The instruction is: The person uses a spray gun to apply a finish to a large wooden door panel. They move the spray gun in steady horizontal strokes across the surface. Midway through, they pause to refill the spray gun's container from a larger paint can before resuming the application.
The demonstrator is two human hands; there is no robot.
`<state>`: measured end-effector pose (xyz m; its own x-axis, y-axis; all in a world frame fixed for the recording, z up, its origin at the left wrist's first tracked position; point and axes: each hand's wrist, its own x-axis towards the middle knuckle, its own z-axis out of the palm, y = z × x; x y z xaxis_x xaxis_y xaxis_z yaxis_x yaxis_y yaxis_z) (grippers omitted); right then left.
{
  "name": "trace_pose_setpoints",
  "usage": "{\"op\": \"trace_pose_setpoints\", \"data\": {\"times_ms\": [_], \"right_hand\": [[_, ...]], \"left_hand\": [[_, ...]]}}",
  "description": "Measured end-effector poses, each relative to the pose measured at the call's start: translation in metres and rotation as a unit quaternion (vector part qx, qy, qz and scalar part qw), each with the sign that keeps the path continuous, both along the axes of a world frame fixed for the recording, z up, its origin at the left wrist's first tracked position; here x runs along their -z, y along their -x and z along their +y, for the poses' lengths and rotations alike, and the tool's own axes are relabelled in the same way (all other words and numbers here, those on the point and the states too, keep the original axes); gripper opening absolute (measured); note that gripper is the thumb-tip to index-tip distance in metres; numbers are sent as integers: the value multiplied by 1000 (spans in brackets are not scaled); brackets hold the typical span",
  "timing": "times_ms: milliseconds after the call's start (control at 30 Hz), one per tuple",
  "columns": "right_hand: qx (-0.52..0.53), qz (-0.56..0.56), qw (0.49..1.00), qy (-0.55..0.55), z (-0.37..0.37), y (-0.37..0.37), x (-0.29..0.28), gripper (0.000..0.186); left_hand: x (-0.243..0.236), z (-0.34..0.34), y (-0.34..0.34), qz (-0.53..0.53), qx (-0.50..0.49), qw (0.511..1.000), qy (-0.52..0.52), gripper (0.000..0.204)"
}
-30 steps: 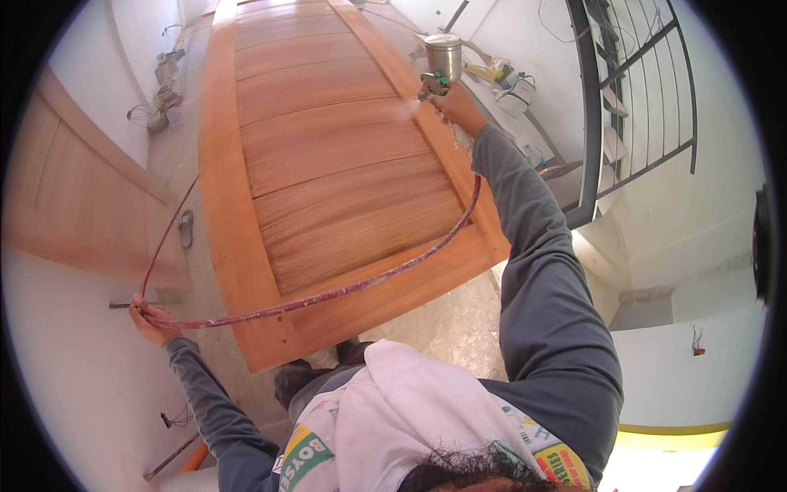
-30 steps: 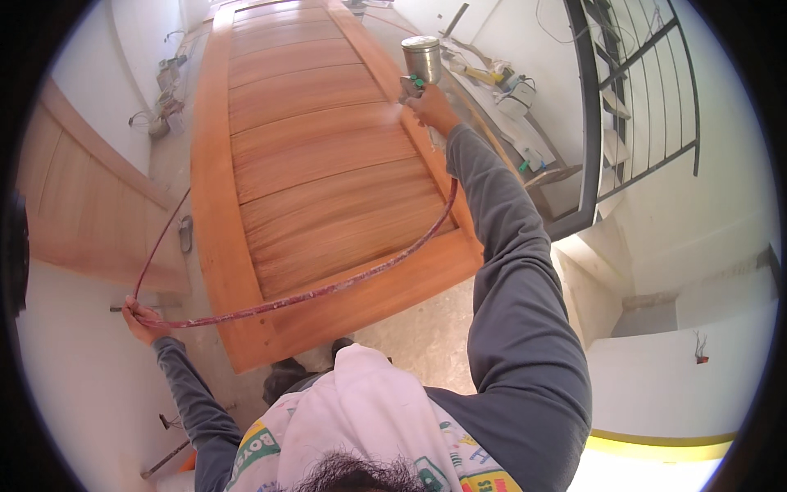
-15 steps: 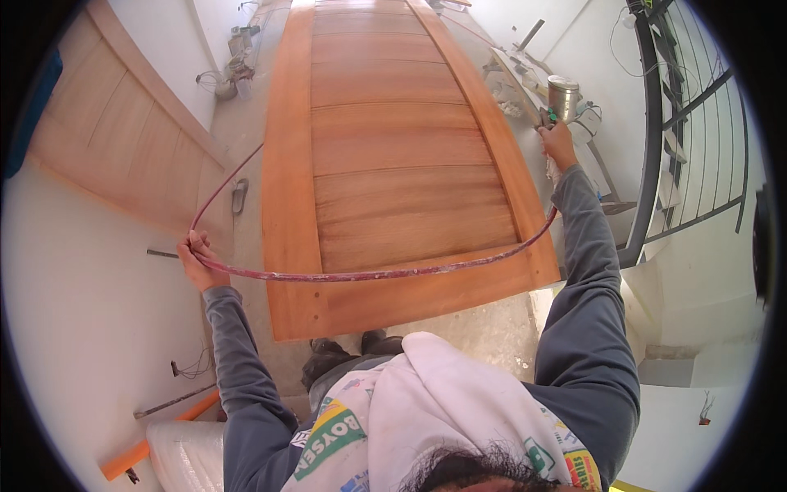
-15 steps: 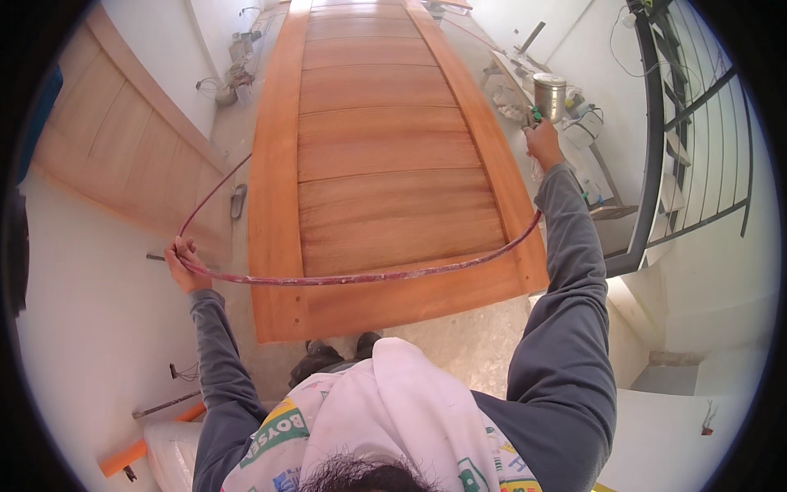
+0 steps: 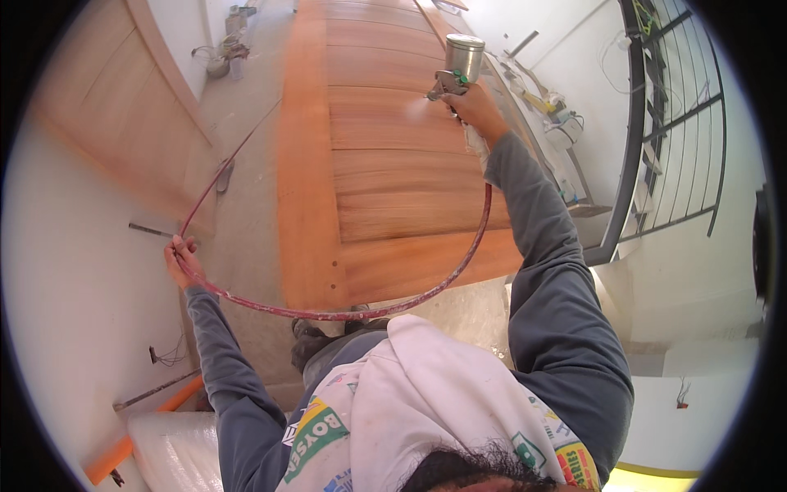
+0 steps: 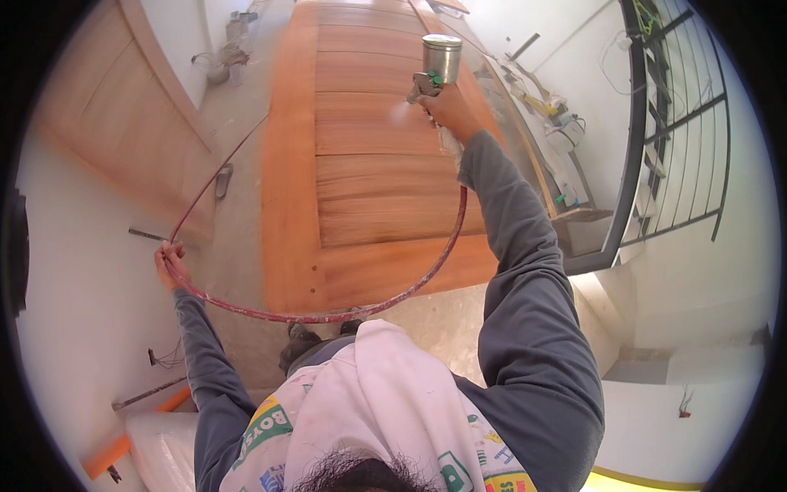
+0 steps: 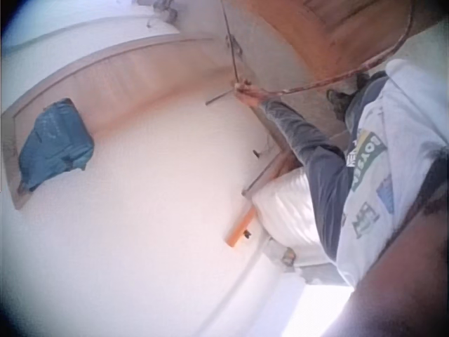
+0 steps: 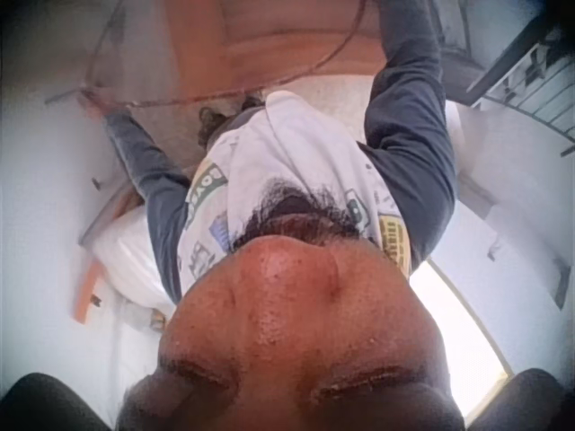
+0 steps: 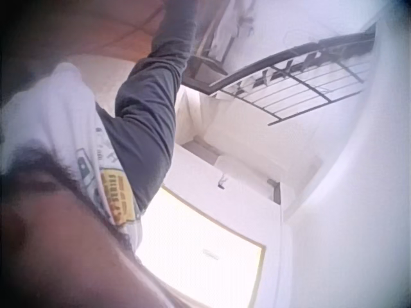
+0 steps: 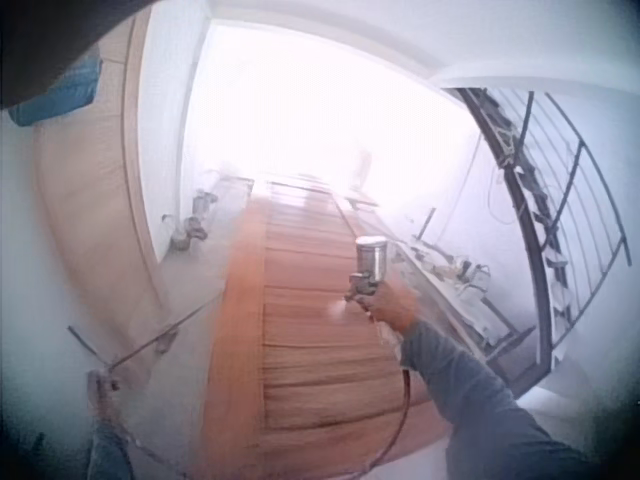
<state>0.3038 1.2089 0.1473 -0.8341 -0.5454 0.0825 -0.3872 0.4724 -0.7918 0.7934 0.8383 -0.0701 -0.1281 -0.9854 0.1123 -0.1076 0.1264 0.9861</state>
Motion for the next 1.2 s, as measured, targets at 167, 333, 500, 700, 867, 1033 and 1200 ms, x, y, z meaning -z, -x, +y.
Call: {"op": "trace_pose_setpoints", "data": {"times_ms": [167, 333, 500, 700, 867, 1033, 1200], "right_hand": [[-70, -41, 997, 14, -90, -50, -3, 22], [-118, -100, 987, 53, -167, -102, -8, 21], [-136, -166, 970, 114, -197, -152, -24, 21], [-88, -109, 990, -4, -151, -142, -28, 28], [-27, -67, 997, -2, -70, -77, -5, 32], [47, -2, 998, -31, 12, -43, -10, 25], [96, 13, 994, -41, 105, 22, 1, 30]], "left_hand": [[22, -31, -24, 18, 16, 1000, 7, 37], [18, -43, -33, 44, 20, 999, 2, 36], [15, -50, -40, 54, 22, 998, 4, 35], [15, -44, -32, 53, 40, 998, 7, 36], [15, -26, -14, 9, 28, 999, 15, 40], [11, -13, 16, -24, 5, 1000, 11, 40], [-18, 15, 57, -33, -10, 997, 68, 41]]}}
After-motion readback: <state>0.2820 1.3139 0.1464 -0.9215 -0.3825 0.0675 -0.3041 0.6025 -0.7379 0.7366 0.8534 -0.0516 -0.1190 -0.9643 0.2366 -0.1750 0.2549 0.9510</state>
